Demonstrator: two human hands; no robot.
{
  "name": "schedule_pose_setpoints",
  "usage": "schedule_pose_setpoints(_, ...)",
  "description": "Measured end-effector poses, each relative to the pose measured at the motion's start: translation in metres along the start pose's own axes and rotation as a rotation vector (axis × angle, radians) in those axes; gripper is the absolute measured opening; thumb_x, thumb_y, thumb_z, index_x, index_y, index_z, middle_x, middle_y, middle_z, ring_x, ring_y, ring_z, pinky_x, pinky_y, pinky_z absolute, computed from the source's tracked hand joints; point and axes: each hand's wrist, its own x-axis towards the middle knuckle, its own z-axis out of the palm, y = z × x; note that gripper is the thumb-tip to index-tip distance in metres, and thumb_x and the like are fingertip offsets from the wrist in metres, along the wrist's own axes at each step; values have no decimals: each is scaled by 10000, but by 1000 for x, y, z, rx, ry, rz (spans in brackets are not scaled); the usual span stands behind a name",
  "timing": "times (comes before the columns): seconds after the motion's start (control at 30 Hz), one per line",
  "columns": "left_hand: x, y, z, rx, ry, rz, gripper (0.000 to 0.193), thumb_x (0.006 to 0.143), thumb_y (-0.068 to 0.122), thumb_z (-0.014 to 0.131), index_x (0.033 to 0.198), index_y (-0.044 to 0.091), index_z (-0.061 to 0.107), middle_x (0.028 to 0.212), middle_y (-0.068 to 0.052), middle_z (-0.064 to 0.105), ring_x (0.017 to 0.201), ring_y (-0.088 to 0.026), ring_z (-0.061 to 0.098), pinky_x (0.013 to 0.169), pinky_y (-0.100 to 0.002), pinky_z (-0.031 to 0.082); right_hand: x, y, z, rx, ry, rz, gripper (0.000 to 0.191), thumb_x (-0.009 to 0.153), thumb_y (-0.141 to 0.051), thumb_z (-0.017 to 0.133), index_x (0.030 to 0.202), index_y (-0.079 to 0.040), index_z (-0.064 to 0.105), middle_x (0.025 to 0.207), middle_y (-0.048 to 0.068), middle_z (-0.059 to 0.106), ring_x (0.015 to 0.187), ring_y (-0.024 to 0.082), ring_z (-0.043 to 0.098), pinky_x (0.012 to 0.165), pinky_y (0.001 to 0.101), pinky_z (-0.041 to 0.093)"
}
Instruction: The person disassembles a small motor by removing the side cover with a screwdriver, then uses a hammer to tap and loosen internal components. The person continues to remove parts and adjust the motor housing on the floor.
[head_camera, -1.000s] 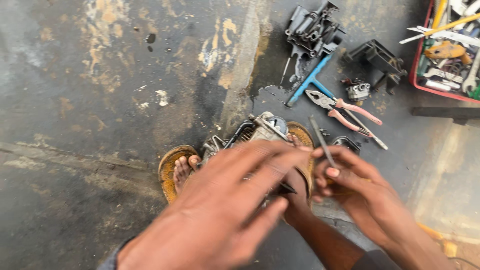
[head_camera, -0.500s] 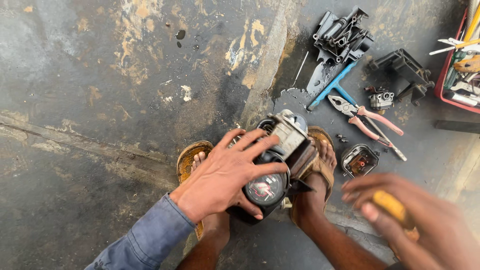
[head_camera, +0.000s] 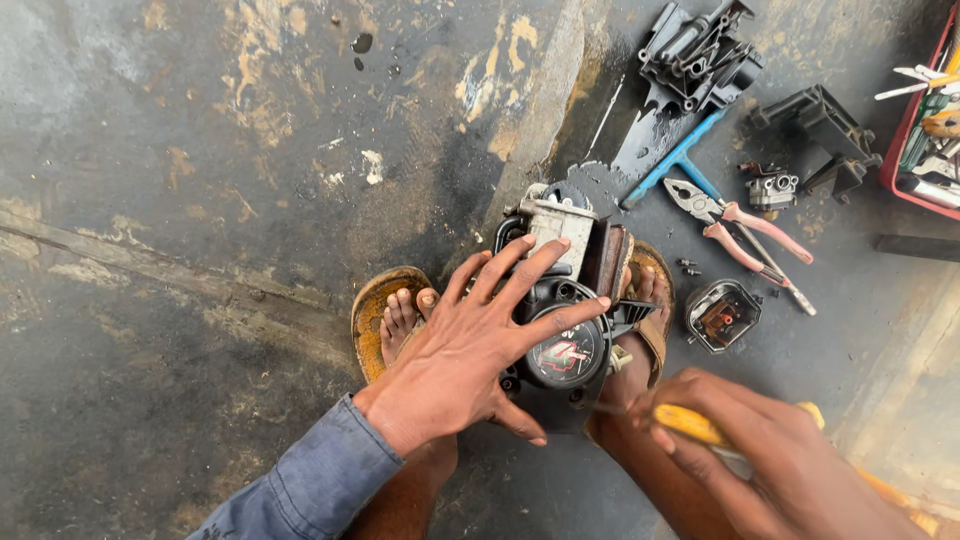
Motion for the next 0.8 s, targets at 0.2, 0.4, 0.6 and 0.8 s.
schedule_pose_setpoints(0.2,4,4,1,-13,-7,-19,1359,294,478,983,1505,421,370,1668,-84,169,1528,-398,158,1207,-629,148,4,0,4,51,15,52,307,914,-219,708,1206,-125,694,1061,41,761,981,226,748,806,343,577)
schedule_pose_setpoints(0.4,3,-1,9,-35,7,-28,1368,265,480,982,1494,436,383,1671,-65,165,1534,-388,148,1218,-633,127,9,-4,9,111,54,40,218,949,-203,687,1143,-110,721,1033,22,728,941,190,725,760,335,584)
schedule_pose_setpoints(0.6,3,0,6,2,10,-17,1374,273,517,968,1500,445,353,1674,-66,145,1530,-392,141,1227,-625,116,9,-7,11,47,92,46,254,934,-193,691,1175,-115,704,1018,44,749,939,232,757,774,361,576)
schedule_pose_setpoints(0.8,-4,23,1,180,-14,10,1380,375,490,955,1552,294,260,1699,-135,105,1535,-356,119,1217,-631,67,0,-1,15,-91,-119,131,448,894,-220,704,1330,-174,608,1059,55,762,933,260,783,768,376,600)
